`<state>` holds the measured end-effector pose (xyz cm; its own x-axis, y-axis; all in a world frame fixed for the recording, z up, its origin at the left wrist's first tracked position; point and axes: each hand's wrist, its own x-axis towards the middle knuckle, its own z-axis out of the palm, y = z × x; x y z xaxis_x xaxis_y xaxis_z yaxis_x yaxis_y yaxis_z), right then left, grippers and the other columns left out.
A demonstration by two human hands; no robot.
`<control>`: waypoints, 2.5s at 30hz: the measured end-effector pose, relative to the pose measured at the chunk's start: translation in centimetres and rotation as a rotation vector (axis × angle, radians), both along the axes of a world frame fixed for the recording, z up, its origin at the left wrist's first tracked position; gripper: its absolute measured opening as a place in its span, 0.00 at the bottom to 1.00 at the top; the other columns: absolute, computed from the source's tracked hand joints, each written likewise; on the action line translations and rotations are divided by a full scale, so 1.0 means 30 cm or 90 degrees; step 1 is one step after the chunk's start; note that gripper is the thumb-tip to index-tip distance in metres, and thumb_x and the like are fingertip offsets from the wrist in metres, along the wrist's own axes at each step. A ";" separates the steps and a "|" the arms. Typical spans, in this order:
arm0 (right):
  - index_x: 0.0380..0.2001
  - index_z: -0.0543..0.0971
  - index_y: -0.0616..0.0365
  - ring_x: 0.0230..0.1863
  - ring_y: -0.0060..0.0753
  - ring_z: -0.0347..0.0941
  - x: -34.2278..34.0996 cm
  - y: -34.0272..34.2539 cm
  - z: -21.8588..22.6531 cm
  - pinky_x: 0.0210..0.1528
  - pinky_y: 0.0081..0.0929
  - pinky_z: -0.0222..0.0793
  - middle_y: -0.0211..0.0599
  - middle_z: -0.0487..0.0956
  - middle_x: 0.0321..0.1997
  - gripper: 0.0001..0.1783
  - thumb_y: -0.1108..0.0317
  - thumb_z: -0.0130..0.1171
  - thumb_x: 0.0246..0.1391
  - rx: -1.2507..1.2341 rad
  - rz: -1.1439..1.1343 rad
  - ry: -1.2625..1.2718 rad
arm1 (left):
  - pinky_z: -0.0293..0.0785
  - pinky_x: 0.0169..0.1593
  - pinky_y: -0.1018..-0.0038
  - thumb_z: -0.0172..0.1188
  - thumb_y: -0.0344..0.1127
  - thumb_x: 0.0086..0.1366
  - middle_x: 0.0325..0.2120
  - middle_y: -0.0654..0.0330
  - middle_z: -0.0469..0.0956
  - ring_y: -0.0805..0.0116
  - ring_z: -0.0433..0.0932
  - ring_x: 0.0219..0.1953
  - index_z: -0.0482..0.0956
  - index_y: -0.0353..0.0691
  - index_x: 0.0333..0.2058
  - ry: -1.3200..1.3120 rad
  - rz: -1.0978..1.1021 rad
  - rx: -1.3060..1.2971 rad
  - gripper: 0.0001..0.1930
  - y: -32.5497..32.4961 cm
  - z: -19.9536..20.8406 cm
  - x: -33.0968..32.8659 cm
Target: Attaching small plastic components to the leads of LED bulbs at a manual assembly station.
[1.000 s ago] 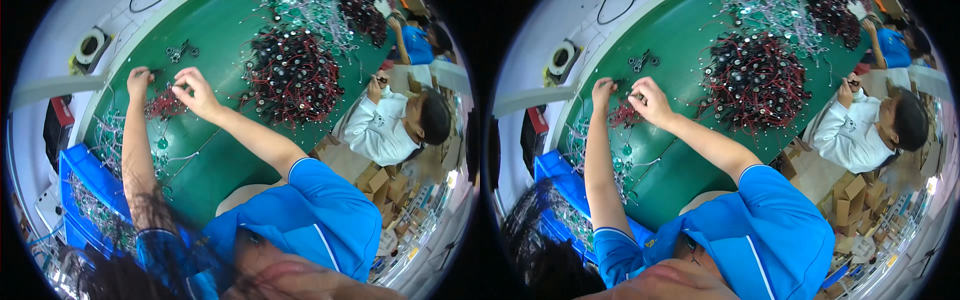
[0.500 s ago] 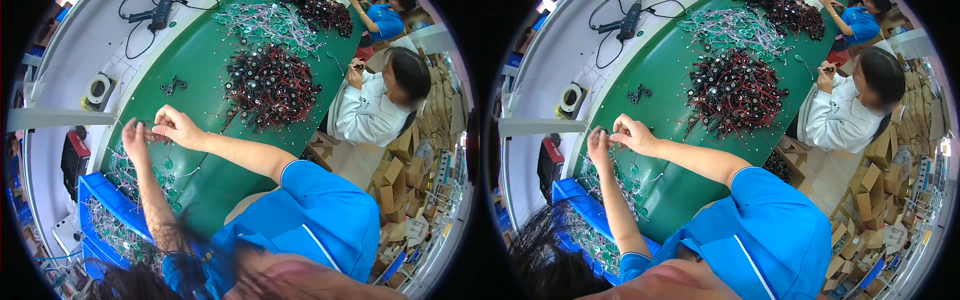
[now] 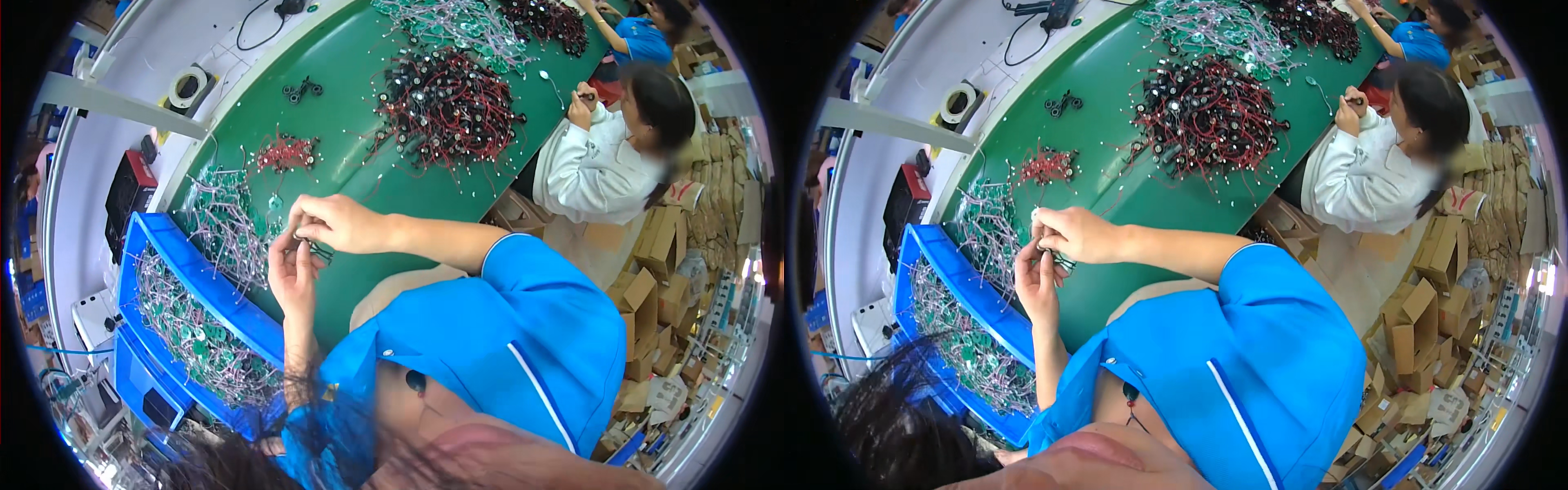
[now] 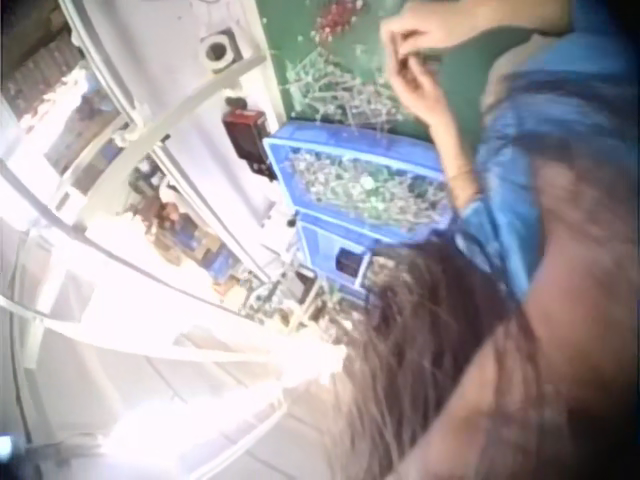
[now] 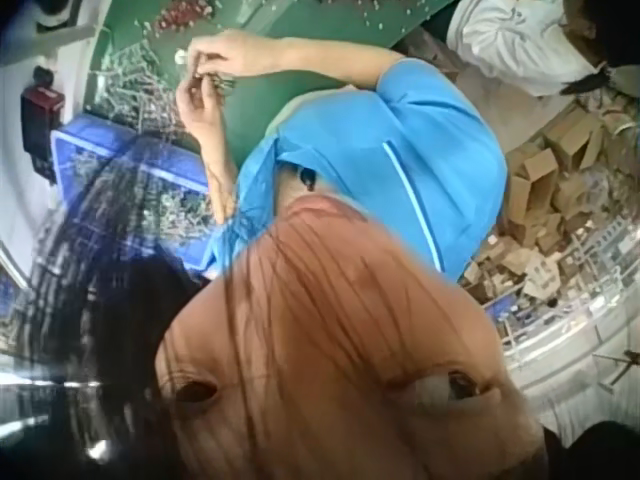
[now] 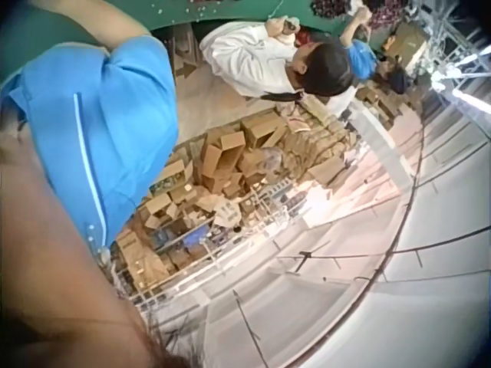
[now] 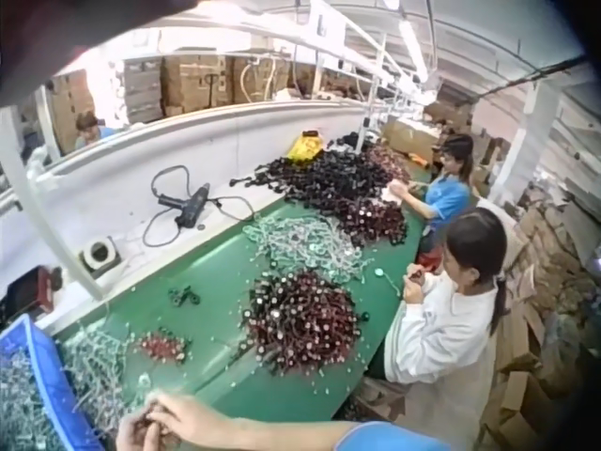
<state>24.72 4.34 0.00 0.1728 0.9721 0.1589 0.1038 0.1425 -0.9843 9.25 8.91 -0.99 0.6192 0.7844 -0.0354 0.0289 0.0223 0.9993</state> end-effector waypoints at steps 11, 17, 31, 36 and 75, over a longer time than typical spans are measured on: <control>0.27 0.74 0.54 0.20 0.40 0.70 -0.065 -0.214 0.019 0.22 0.33 0.62 0.41 0.73 0.20 0.08 0.62 0.54 0.52 -0.104 -0.075 -0.263 | 0.70 0.32 0.82 0.46 0.24 0.64 0.28 0.61 0.75 0.78 0.73 0.27 0.67 0.34 0.51 0.092 0.014 0.104 0.16 -0.153 -0.004 -0.070; 0.27 0.73 0.62 0.20 0.09 0.59 -0.108 -0.278 0.018 0.19 0.14 0.53 0.21 0.69 0.18 0.08 0.68 0.53 0.55 -0.147 -0.068 -0.051 | 0.72 0.33 0.80 0.47 0.23 0.63 0.34 0.56 0.73 0.74 0.74 0.28 0.66 0.31 0.50 -0.070 0.062 -0.065 0.16 -0.190 -0.015 -0.060; 0.27 0.72 0.63 0.19 0.08 0.60 -0.139 -0.323 0.027 0.18 0.14 0.53 0.23 0.71 0.18 0.07 0.70 0.53 0.55 -0.128 -0.049 -0.113 | 0.72 0.34 0.81 0.52 0.23 0.60 0.33 0.57 0.75 0.75 0.74 0.32 0.70 0.32 0.44 -0.089 0.091 0.049 0.12 -0.272 0.003 -0.070; 0.24 0.72 0.59 0.14 0.30 0.68 -0.156 -0.331 0.056 0.17 0.28 0.58 0.36 0.72 0.14 0.06 0.69 0.54 0.51 -0.076 -0.117 -0.190 | 0.72 0.33 0.81 0.56 0.24 0.58 0.35 0.58 0.74 0.76 0.74 0.34 0.68 0.32 0.45 -0.140 0.074 0.006 0.15 -0.278 0.016 -0.071; 0.30 0.73 0.54 0.28 0.41 0.73 -0.016 -0.325 -0.136 0.28 0.36 0.67 0.35 0.76 0.27 0.11 0.61 0.59 0.47 -0.122 -0.097 -0.377 | 0.70 0.28 0.83 0.57 0.28 0.56 0.23 0.63 0.75 0.79 0.72 0.24 0.73 0.31 0.35 0.063 0.046 -0.155 0.08 -0.211 -0.129 0.076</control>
<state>24.25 -5.42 -4.07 0.2481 0.9641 0.0950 0.6428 -0.0904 -0.7607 11.53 2.60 -4.86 0.5457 0.7875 -0.2864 0.1164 0.2671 0.9566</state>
